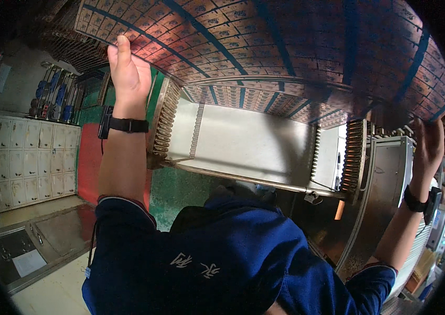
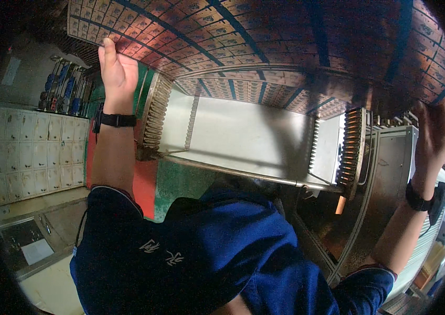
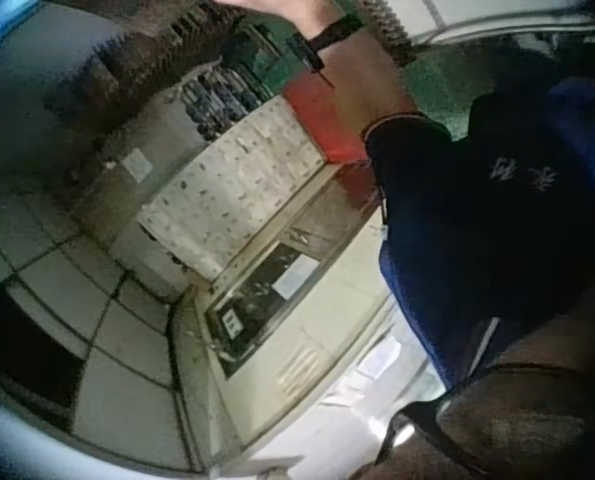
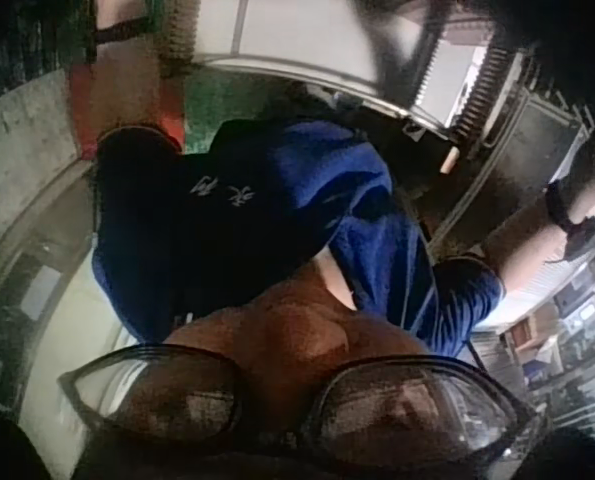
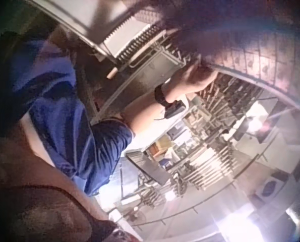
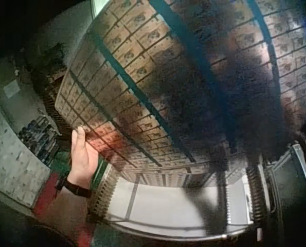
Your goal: Transferring printed sheets from a conveyor to a storage rack.
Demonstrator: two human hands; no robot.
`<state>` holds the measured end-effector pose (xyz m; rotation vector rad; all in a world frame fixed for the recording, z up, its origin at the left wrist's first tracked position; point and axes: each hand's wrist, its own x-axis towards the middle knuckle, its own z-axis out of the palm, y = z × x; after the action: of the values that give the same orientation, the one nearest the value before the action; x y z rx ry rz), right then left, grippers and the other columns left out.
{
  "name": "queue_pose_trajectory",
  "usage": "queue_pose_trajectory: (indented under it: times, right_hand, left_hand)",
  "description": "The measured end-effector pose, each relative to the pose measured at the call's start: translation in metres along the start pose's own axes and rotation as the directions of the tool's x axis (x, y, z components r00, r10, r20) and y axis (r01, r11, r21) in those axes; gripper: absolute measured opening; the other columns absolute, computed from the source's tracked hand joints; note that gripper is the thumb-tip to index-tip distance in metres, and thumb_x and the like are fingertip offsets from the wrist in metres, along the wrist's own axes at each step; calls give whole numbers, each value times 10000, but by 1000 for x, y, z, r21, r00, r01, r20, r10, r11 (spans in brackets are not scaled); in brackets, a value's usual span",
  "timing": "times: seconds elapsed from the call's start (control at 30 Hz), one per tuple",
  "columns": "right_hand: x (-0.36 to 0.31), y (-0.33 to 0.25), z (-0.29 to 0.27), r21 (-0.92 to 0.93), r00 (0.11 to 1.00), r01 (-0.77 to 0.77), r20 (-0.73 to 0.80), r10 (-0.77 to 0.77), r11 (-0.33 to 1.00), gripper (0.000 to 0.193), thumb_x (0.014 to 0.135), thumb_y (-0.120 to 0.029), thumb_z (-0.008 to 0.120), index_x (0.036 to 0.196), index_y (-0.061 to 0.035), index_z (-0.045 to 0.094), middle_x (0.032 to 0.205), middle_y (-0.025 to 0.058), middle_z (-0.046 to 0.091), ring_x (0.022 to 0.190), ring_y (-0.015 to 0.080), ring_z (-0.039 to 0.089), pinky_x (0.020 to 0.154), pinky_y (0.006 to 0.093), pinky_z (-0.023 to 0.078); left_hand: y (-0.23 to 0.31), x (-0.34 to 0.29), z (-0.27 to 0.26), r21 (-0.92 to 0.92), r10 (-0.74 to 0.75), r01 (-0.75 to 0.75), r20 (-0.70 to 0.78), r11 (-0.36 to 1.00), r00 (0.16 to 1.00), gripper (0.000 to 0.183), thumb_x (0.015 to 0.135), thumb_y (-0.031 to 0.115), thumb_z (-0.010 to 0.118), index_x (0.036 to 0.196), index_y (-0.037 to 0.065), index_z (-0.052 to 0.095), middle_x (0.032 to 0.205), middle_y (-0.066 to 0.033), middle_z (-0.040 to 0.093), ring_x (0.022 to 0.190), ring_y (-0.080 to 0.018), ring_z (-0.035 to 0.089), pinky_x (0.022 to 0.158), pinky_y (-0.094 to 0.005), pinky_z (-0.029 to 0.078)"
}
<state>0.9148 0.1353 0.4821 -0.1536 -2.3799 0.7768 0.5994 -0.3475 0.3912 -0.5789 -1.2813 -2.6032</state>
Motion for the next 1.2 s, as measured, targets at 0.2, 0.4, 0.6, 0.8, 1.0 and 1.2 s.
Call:
queue_pose_trajectory:
  times: [0.2,0.4,0.6,0.8,1.0,1.2]
  right_hand:
    - [-5,4,4,57,990,-130,-55,133,990,306,942,-57,609,1237,-1,553,1015,51,651,872,116,616,789,275,512]
    - [-9,21,43,135,978,-200,-37,206,970,213,910,-119,670,1073,6,611,887,-8,657,780,60,576,687,214,471]
    - [-24,44,62,363,958,-267,-5,288,893,241,912,-75,655,1125,21,597,1005,38,683,917,82,622,814,236,512]
    - [-49,76,87,349,934,-343,29,356,872,267,894,-63,666,1136,27,601,1050,52,687,922,101,627,830,253,504]
    - [-63,63,86,95,929,-335,-132,346,937,266,836,-161,750,993,17,628,889,21,647,801,103,570,722,252,470]
    - [-67,58,61,244,945,-327,56,323,913,238,891,-5,652,1116,38,587,998,41,660,902,96,593,825,233,472]
  left_hand:
    - [-3,3,1,-10,-3,3,23,1000,1000,174,979,198,567,1071,77,482,1087,-75,589,1038,-194,577,922,-404,497]
    - [45,12,0,181,-14,-18,175,983,984,315,1011,222,487,1133,-56,570,1153,-180,613,1055,-284,611,957,-446,493]
    - [40,6,1,154,14,-33,122,988,992,277,985,198,555,1133,-36,560,1183,-152,610,1067,-205,592,961,-366,481]
    - [22,-18,29,307,64,-79,59,948,996,282,962,286,605,958,43,462,1035,-81,580,946,-146,569,814,-320,502]
    - [8,-18,12,296,31,-62,108,953,994,239,962,203,592,1123,63,484,1140,-89,582,1058,-212,584,886,-380,529]
    - [14,-24,31,193,51,-71,107,979,993,217,952,202,615,1092,91,492,1088,-40,558,1056,-170,539,905,-364,479]
